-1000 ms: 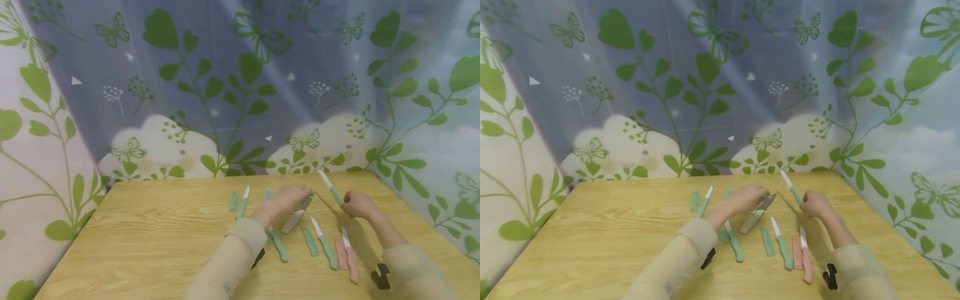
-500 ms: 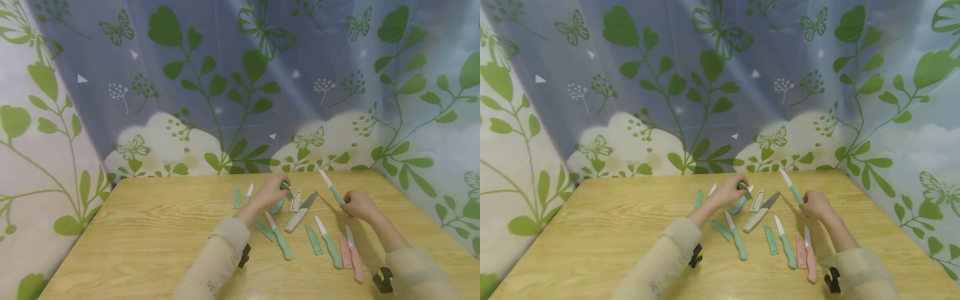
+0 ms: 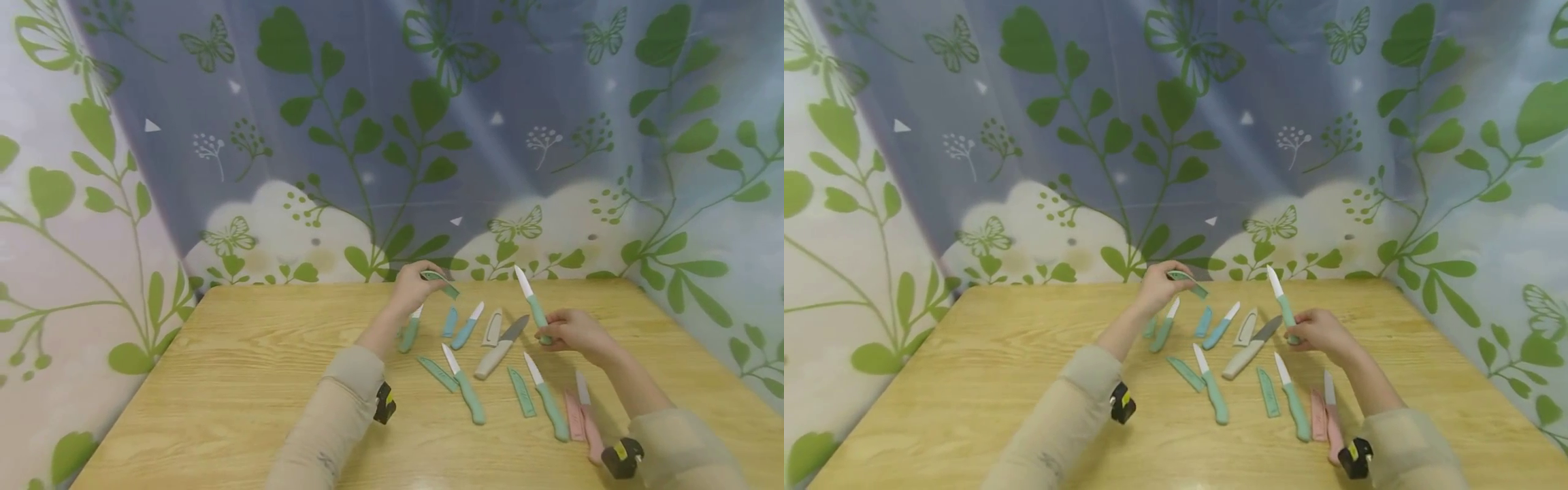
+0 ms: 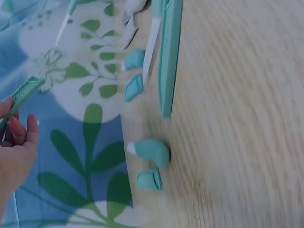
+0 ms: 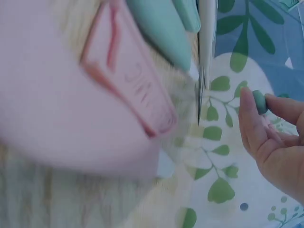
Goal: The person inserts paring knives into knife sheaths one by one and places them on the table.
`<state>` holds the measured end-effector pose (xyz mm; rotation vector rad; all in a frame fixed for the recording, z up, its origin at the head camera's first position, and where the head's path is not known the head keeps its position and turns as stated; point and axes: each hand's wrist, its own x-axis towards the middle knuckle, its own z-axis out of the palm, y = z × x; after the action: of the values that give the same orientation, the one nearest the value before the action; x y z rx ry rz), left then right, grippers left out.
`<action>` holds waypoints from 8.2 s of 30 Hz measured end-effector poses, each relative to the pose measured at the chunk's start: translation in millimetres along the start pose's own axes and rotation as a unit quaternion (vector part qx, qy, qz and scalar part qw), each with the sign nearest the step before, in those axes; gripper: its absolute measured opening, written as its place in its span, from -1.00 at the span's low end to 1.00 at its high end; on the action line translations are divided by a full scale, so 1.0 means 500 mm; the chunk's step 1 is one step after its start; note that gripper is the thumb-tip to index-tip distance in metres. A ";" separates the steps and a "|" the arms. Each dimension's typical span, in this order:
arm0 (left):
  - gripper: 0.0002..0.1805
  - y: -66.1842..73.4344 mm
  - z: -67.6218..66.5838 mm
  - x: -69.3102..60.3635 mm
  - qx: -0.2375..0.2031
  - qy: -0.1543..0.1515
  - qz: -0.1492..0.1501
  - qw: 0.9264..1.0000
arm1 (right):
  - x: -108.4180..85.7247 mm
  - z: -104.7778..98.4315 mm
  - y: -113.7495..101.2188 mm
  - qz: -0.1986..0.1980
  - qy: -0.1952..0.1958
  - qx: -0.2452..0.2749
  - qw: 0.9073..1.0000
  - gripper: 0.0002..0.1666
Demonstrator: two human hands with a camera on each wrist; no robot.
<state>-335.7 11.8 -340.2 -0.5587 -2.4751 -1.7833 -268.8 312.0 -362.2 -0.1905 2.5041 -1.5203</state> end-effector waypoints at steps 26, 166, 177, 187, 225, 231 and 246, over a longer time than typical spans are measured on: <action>-0.76 -0.038 -0.097 -0.016 -0.214 -0.002 -0.052 0.975 | 0.003 0.102 -0.080 -0.048 -0.097 0.061 0.992 -0.35; -0.84 -0.049 -0.095 -0.051 -0.307 -0.137 -0.109 0.935 | -0.013 0.170 -0.121 -0.077 -0.140 0.009 0.987 -0.47; -0.89 -0.046 -0.088 -0.050 -0.306 -0.143 -0.108 0.935 | -0.012 0.171 -0.124 -0.082 -0.140 0.021 0.987 -0.44; -0.79 -0.043 -0.077 -0.051 -0.304 -0.152 -0.104 0.935 | -0.011 0.170 -0.125 -0.081 -0.142 0.022 0.986 -0.43; -0.88 -0.032 -0.049 -0.055 -0.279 -0.158 -0.093 0.943 | -0.009 0.170 -0.125 -0.082 -0.106 -0.018 0.991 -0.44; -0.77 -0.028 -0.043 -0.053 -0.251 -0.152 -0.086 0.952 | -0.004 0.163 -0.123 -0.102 -0.063 -0.084 0.989 -0.52; -0.71 -0.020 -0.027 -0.049 -0.208 -0.131 -0.089 0.965 | -0.007 0.151 -0.128 -0.135 -0.006 -0.165 0.977 -0.71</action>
<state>-318.0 -10.0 -350.5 -0.6468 -2.3729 -2.4767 -247.1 218.2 -338.7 -0.6110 2.7963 -1.1643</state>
